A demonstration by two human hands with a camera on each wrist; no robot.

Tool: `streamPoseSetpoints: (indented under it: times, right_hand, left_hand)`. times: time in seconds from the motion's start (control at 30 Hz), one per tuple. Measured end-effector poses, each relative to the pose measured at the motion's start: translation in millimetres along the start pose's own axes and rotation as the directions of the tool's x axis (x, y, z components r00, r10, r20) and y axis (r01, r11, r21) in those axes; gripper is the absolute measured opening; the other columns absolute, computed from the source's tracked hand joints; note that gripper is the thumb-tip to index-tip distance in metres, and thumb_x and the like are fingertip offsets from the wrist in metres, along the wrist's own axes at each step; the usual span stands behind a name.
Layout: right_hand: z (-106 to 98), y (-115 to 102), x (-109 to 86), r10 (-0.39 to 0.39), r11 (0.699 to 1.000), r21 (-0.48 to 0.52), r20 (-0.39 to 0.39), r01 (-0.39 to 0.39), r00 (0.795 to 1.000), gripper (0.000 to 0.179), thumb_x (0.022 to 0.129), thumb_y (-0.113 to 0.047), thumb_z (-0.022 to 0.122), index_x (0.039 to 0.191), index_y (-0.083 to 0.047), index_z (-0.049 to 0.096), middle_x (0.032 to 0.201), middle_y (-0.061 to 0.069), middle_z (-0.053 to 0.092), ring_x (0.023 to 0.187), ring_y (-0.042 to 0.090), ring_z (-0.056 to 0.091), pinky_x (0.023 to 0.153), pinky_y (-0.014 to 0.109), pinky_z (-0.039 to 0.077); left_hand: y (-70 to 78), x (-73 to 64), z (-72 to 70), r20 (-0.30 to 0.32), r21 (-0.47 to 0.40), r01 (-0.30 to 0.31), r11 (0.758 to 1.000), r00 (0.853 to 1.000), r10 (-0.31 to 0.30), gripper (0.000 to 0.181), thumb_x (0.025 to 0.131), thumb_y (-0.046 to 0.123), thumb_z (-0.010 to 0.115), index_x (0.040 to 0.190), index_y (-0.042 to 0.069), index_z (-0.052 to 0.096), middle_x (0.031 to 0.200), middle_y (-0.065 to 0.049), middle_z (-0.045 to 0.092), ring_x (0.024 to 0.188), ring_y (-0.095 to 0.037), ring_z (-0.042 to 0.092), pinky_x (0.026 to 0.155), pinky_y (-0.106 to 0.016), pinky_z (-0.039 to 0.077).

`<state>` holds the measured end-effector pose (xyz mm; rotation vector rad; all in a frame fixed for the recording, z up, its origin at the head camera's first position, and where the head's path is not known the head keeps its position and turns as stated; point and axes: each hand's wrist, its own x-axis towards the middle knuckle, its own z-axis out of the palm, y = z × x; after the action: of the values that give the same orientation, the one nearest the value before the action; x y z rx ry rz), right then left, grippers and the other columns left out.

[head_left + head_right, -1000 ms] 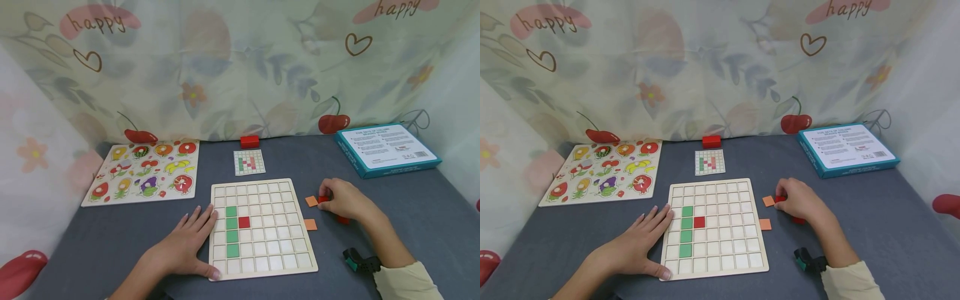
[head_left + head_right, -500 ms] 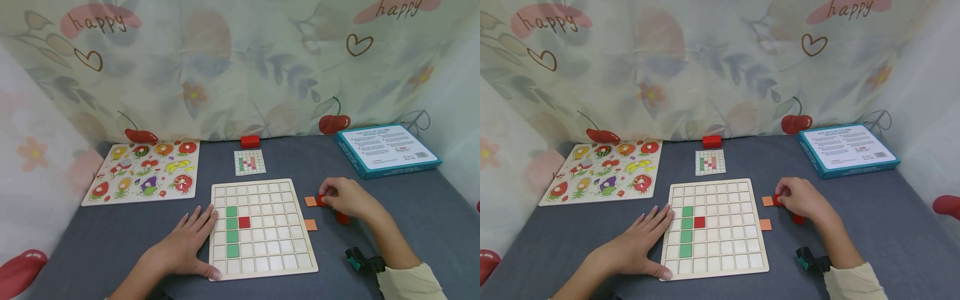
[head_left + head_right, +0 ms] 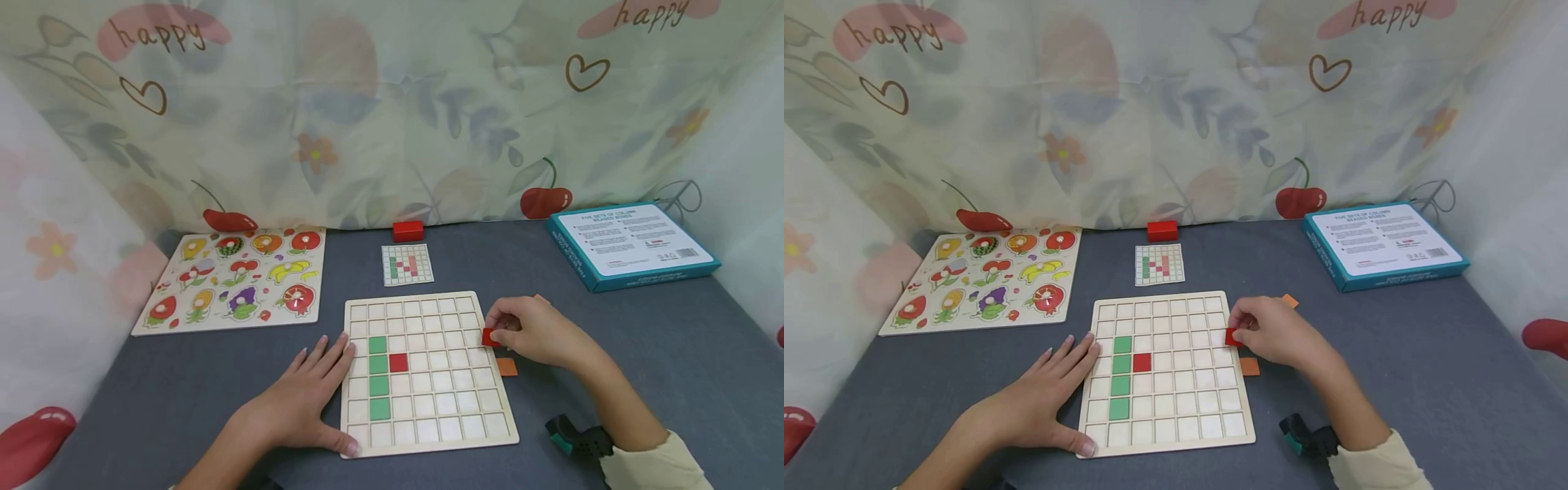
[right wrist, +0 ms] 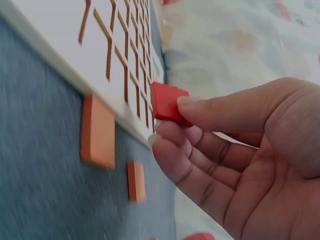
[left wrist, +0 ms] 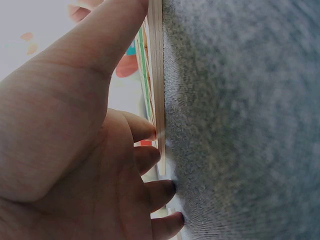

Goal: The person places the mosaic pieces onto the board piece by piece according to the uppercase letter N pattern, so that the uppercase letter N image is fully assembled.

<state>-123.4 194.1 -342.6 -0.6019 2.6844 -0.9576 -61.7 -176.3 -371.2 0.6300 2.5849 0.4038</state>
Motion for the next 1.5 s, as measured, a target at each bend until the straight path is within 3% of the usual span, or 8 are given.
streamPoseSetpoints:
  times: [0.13,0.53,0.87,1.17,1.5]
  right_hand:
    - [8.7,-10.0,3.2,-0.029,0.999,0.045,0.045,0.027,0.999,0.008,0.091,-0.001,0.069,0.092,-0.009,0.068,0.080,-0.003,0.062,0.073,0.017,0.056,0.065,0.031,0.050]
    - [40.9,-40.9,12.7,-0.174,0.984,0.049,0.115,0.170,0.978,0.017,0.089,0.002,0.068,0.086,-0.015,0.067,0.073,-0.009,0.059,0.070,0.011,0.055,0.063,0.028,0.049]
    - [66.5,-55.7,23.4,-0.219,0.976,0.048,0.168,0.214,0.961,0.020,0.088,0.003,0.069,0.080,-0.016,0.067,0.071,-0.010,0.058,0.066,0.009,0.054,0.063,0.030,0.049]
    - [73.2,-56.6,20.4,-0.246,0.962,-0.090,0.137,0.259,0.960,0.024,0.085,-0.004,0.077,0.070,-0.020,0.068,0.071,-0.014,0.052,0.067,0.006,0.049,0.063,0.027,0.045]
    - [74.1,-55.9,13.7,-0.293,0.951,-0.044,0.197,0.307,0.935,0.026,0.081,0.002,0.074,0.072,-0.022,0.068,0.071,-0.016,0.052,0.065,0.004,0.049,0.061,0.025,0.045]
  left_hand:
    - [-0.2,0.3,-0.4,0.000,0.007,-0.005,1.000,1.000,0.005,0.132,0.062,0.084,0.070,0.162,0.018,0.016,0.168,-0.001,0.005,0.152,-0.033,0.001,0.117,-0.061,0.006]
    - [1.4,-0.6,-0.4,-0.003,0.004,0.002,1.000,1.000,-0.002,0.132,0.061,0.084,0.071,0.162,0.017,0.017,0.168,-0.001,0.006,0.152,-0.034,0.001,0.117,-0.061,0.006]
    - [2.9,-0.7,-0.7,0.000,-0.001,0.007,1.000,1.000,-0.007,0.132,0.061,0.084,0.071,0.162,0.018,0.018,0.168,-0.002,0.006,0.152,-0.034,0.002,0.116,-0.062,0.007]
    - [3.3,-0.2,-2.0,0.001,0.004,0.005,1.000,1.000,-0.005,0.132,0.062,0.083,0.071,0.162,0.018,0.018,0.168,-0.001,0.006,0.152,-0.034,0.001,0.117,-0.061,0.006]
    - [2.2,-0.3,-1.0,0.005,0.001,0.008,1.000,1.000,-0.008,0.132,0.061,0.084,0.071,0.162,0.018,0.017,0.168,-0.001,0.006,0.152,-0.034,0.001,0.117,-0.061,0.006]
